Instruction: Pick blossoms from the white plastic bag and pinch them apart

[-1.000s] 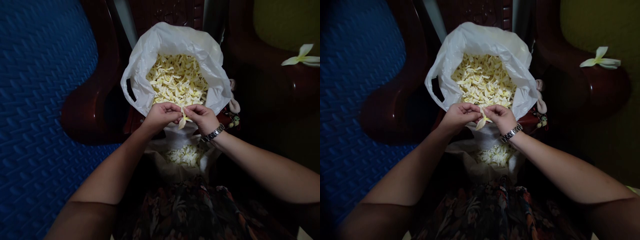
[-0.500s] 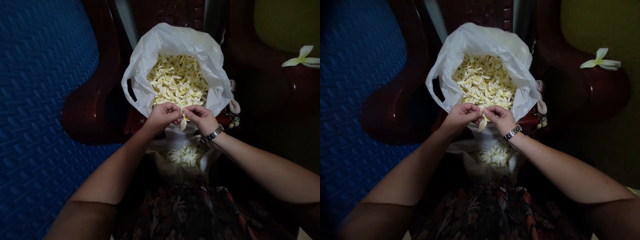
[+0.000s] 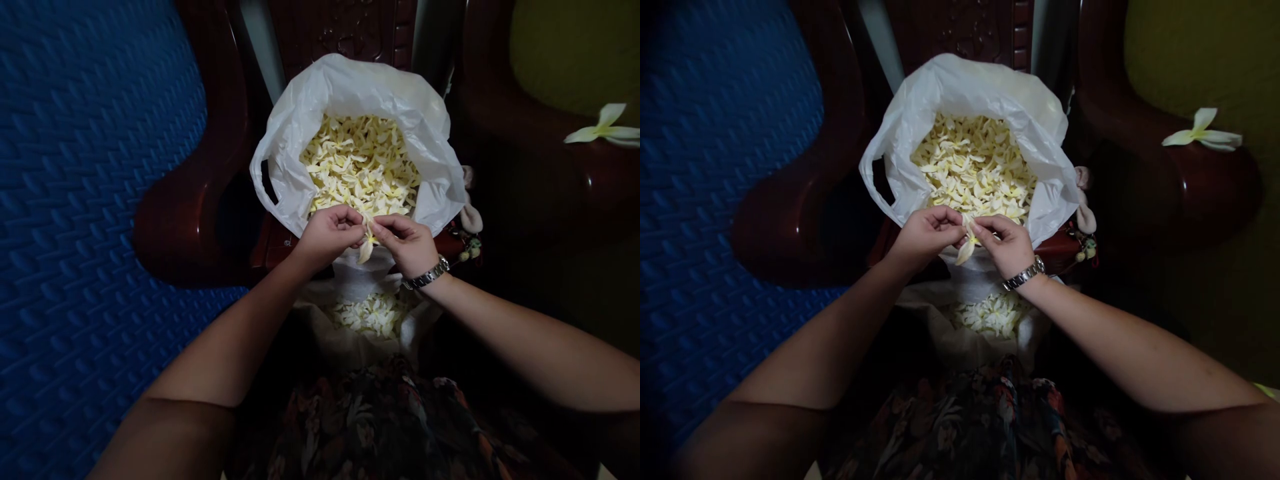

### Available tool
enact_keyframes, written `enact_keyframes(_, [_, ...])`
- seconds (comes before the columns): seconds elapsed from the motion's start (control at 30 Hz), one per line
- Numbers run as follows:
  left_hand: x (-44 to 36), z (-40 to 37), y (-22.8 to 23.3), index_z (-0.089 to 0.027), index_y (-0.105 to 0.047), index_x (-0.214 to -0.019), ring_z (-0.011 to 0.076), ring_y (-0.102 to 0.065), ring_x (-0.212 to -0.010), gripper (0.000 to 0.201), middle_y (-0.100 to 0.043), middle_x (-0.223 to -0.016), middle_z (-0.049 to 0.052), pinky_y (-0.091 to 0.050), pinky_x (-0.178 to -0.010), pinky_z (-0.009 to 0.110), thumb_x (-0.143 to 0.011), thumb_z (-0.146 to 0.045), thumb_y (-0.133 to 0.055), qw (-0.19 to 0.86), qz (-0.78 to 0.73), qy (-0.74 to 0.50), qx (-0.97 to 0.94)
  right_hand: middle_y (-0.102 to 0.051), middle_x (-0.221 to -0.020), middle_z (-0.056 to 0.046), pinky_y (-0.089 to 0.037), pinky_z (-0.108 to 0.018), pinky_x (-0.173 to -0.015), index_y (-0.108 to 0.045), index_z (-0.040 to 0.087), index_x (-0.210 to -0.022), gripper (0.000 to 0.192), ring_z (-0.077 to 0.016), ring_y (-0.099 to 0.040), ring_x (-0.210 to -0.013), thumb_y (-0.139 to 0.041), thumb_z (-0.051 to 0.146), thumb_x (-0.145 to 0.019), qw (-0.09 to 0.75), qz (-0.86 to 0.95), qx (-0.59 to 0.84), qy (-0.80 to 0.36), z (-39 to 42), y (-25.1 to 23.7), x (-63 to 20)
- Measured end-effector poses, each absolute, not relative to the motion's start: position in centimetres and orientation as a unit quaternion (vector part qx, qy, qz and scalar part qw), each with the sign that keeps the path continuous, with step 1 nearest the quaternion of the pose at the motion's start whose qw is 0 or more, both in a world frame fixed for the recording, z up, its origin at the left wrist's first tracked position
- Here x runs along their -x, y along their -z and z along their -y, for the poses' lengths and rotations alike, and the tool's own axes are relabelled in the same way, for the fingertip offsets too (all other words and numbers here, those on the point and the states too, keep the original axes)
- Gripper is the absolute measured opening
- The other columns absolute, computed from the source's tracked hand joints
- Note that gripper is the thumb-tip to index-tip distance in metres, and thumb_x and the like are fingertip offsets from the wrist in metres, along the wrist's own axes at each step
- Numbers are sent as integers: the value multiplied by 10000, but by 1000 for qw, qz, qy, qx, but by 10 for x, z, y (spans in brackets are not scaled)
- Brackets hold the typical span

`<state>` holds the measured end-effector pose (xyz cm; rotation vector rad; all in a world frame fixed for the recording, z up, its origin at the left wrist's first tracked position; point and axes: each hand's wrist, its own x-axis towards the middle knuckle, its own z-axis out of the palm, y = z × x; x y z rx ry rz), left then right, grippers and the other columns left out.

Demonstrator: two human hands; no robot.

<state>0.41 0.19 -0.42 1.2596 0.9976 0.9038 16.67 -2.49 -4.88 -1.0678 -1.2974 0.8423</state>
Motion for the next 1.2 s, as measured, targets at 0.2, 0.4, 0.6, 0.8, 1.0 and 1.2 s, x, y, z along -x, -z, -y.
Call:
enact_keyframes(0.2, [-6,0,5,-135,-603,-752,53,-581,-561,157,-624,-642,-36,-441,-543,161,-663,-84,-722,555,-416,-447,-565,-781,-852,-45,-577,-353,-775,-787,216,-846,430,-196,-704,-800,-829,612,-686,584,523,472,-403,24,49,-166])
enact_keyframes(0.4, [-5,1,7,-146,-620,-734,78,-614,-616,143,-645,-650,-24,-490,-604,194,-671,-147,-748,544,-376,-470,-584,-768,-844,-38,-567,-335,-759,-775,211,-862,445,-180,-683,-790,-825,618,-689,590,513,479,-399,25,48,-166])
enact_keyframes(0.6, [0,2,3,-126,-737,-765,100,-636,-655,118,-714,-706,18,-522,-657,228,-695,-213,-775,505,-400,-453,-617,-760,-844,-35,-560,-322,-743,-762,204,-880,453,-161,-664,-767,-800,627,-720,591,521,479,-387,27,47,-167])
enact_keyframes(0.8, [3,2,-1,-145,-768,-749,129,-671,-747,74,-762,-838,62,-525,-684,239,-742,-204,-725,439,-389,-439,-680,-757,-851,-40,-559,-334,-747,-757,210,-881,453,-173,-666,-778,-784,637,-732,587,527,481,-382,27,45,-167])
enact_keyframes(1.0, [5,-2,-1,-154,-749,-702,131,-666,-751,112,-741,-784,51,-531,-729,257,-776,-200,-679,436,-360,-434,-702,-755,-839,-36,-552,-331,-737,-756,210,-880,443,-169,-659,-761,-786,627,-735,587,529,481,-381,28,46,-167])
enact_keyframes(1.2, [5,-2,-2,-148,-741,-682,136,-662,-741,126,-730,-754,48,-533,-741,260,-777,-208,-685,447,-350,-435,-699,-758,-817,-28,-542,-317,-732,-768,211,-853,391,-157,-654,-748,-817,577,-725,608,512,467,-389,29,45,-165])
